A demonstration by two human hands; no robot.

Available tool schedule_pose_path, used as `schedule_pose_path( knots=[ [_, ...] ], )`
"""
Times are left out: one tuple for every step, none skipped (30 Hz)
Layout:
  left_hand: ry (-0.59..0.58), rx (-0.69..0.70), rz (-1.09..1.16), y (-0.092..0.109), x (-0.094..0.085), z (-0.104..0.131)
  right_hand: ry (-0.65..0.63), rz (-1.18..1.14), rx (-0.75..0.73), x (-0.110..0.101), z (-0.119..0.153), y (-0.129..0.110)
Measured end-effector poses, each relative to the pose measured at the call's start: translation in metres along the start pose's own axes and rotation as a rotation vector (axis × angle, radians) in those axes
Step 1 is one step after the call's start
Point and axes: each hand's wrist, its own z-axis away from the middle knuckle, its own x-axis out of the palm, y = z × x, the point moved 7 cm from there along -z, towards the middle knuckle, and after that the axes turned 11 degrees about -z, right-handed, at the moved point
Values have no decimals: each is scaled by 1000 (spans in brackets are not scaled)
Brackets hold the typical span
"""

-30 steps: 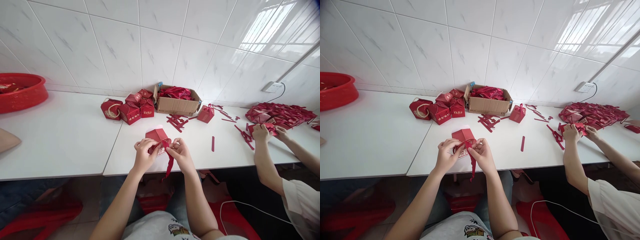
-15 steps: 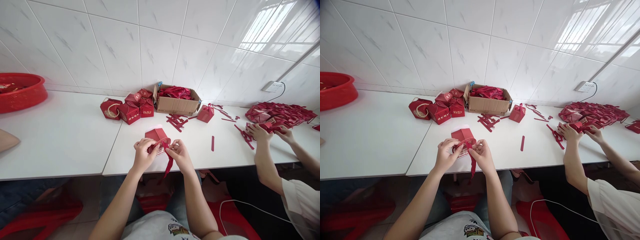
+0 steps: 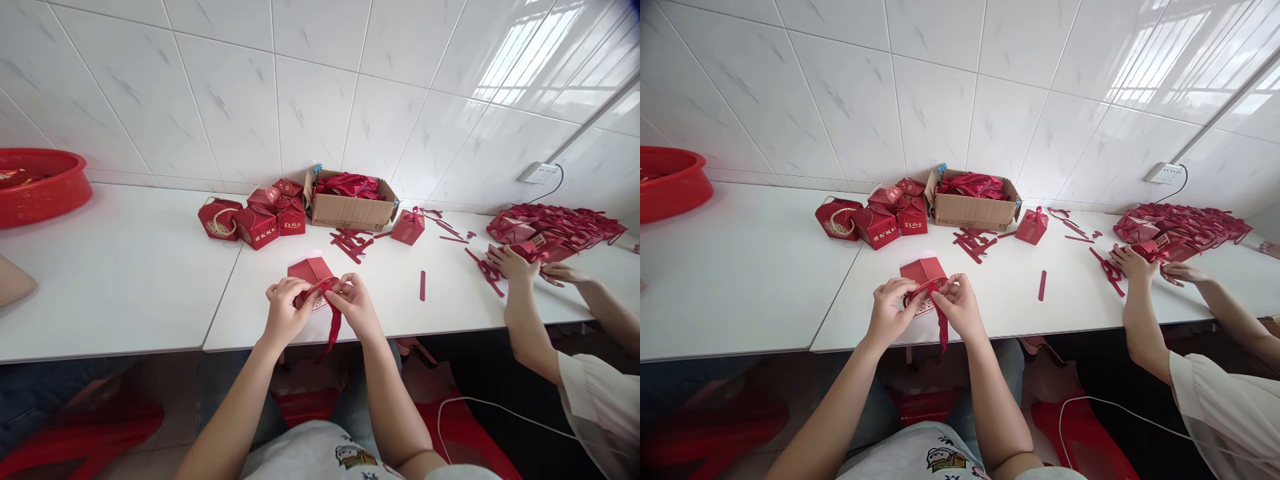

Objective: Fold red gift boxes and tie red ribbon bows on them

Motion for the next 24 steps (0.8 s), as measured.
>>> schedule_pose_path(
  knots=[
    [-7,2,1,1,0,0,4,8,-3,1,-1,0],
    [-14,3,3,2,-1,1,10,16,-7,1,-1,1],
    [-20,2,5,2,-1,1,18,26,-11,1,-1,1],
    [-25,1,6,3,-2,1,24,34,-15,0,0,2],
    [-27,-1,6,3,-2,2,28,42,-19,0,1,2],
    [-27,-2,6,3,-3,2,30,49,-21,0,3,3],
    [-26,0,6,4,-4,3,32,55,-23,-1,4,3],
    [-25,3,6,5,-4,3,36,61,-25,-1,6,3],
    [-25,6,4,6,-5,4,42,66,-26,-2,8,3],
    [-25,9,2,7,-5,5,50,70,-29,-3,9,3],
    [-26,11,-1,8,-6,6,57,74,-31,-3,11,3],
    [-28,13,-3,9,-6,7,63,75,-35,-3,11,2],
    [-30,14,-6,10,-6,8,66,76,-42,-3,12,1],
    [-33,15,-7,11,-7,8,68,76,-54,-2,12,0],
    [-35,17,-7,12,-7,9,70,79,-69,-1,11,-1],
    [-37,19,-5,13,-7,9,73,84,-86,-1,11,-3],
    [-37,21,-2,14,-7,9,77,94,-105,0,11,-4],
    [-35,22,1,14,-7,10,83,107,-125,0,11,-5],
    [-33,24,5,14,-7,10,89,125,-146,-1,11,-6],
    [-30,27,8,15,-7,10,94,143,-165,-1,11,-7],
    [-28,31,9,16,-7,11,95,158,-181,-2,13,-7],
    [-28,36,9,16,-7,11,95,168,-197,-3,14,-7],
    [-27,38,8,17,-8,12,93,174,-208,-4,16,-7],
    [-26,39,8,18,-9,13,89,176,-215,-5,17,-7]
  ],
)
